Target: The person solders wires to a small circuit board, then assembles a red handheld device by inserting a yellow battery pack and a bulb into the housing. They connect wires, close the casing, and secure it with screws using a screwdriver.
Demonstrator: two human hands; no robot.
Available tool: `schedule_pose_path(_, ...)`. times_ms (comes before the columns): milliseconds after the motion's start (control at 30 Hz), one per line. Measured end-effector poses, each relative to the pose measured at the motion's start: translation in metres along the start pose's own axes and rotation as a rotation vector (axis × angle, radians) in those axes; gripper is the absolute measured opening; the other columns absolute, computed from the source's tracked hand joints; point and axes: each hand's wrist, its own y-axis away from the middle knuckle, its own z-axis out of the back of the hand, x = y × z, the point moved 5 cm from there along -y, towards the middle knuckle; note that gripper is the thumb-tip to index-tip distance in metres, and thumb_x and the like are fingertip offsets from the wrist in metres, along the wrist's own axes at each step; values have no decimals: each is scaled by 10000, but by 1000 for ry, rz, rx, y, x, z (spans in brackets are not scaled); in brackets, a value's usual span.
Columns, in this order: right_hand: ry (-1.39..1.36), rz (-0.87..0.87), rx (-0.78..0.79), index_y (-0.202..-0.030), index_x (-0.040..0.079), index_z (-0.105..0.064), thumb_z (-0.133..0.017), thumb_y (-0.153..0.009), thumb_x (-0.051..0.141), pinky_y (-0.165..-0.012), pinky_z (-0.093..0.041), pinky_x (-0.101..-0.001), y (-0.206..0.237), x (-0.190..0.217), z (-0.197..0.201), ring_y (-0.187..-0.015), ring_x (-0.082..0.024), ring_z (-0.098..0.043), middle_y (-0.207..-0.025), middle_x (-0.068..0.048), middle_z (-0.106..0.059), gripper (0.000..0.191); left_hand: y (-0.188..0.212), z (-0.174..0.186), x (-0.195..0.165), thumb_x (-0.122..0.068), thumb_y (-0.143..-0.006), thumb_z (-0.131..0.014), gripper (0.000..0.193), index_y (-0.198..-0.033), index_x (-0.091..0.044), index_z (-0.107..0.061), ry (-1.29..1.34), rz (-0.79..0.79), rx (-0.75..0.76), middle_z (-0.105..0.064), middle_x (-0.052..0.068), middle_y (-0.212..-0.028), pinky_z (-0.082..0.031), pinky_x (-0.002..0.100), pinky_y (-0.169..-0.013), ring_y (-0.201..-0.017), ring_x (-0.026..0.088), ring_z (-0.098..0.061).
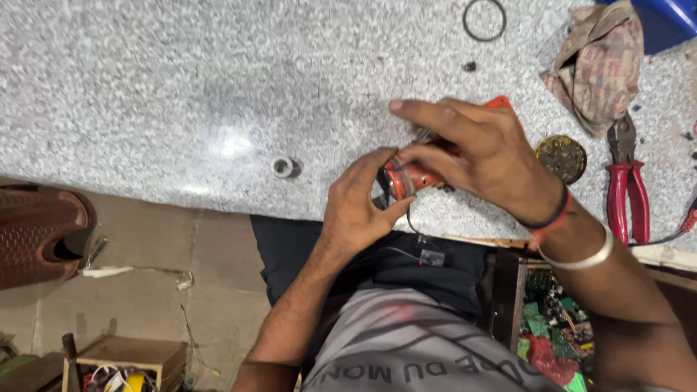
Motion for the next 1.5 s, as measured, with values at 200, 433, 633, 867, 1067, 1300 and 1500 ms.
schedule_pose_path(200, -54, 50, -30, -1516, 88, -517, -795, -953, 110, -724, -626, -292, -3, 6, 6, -852, -198, -764, -979, -101, -743, 628, -1, -1, 2, -193, -762, -900, 703, -1364, -42, -569, 4, -9, -5, -675, 171, -1292, -567, 422, -1020, -1194, 350, -688)
schedule_pose_path(433, -247, 10, 99, -1484, 104, -558, -745, -964, 118, -653, -616, -266, -5, 3, 13, -764, -144, -775, -962, -75, -781, 552, 0, 2, -2, -183, -761, -897, 693, -1358, -34, -579, -2, -4, -9, -675, 181, -1298, -569, 422, -1010, -1198, 355, -687)
schedule_pose_path(633, -145, 73, 26, -1475, 99, -543, -789, -934, 168, -613, -618, -257, 0, 0, 0, -760, -151, -762, -924, -103, -739, 599, -1, 3, -5, -201, -753, -899, 698, -1344, -23, -574, -8, 0, -3, -683, 174, -1272, -575, 414, -979, -1162, 347, -698)
schedule_pose_path(867, 110, 24, -95, -1496, 114, -520, -870, -876, 214, -622, -620, -304, -6, 6, -2, -763, -194, -758, -932, -100, -735, 720, 3, 6, -4, -200, -765, -901, 683, -1343, -24, -583, -3, -11, -3, -684, 179, -1275, -578, 416, -985, -1172, 351, -698)
schedule_pose_path(1067, -149, -21, -3, -1522, 124, -512, -783, -919, 77, -692, -657, -280, -5, 9, 0, -807, -153, -782, -1003, -91, -781, 662, 2, 5, -4, -194, -748, -901, 684, -1330, -20, -588, -19, -29, -20, -682, 187, -1276, -569, 426, -987, -1176, 368, -688)
schedule_pose_path(1300, -177, -43, -22, -1524, 116, -495, -796, -912, 81, -724, -657, -293, 3, 9, -6, -861, -174, -784, -1037, -118, -760, 683, 1, 3, -1, -199, -748, -903, 685, -1330, -24, -587, -26, -31, -25, -683, 182, -1275, -570, 426, -986, -1171, 362, -691)
schedule_pose_path(1500, 5, -39, -36, -1507, 132, -517, -849, -867, 154, -689, -613, -329, 5, 7, -5, -827, -209, -770, -987, -141, -751, 721, 1, 3, -2, -194, -761, -896, 680, -1339, -26, -580, -12, -12, -5, -683, 172, -1278, -580, 416, -986, -1176, 343, -699)
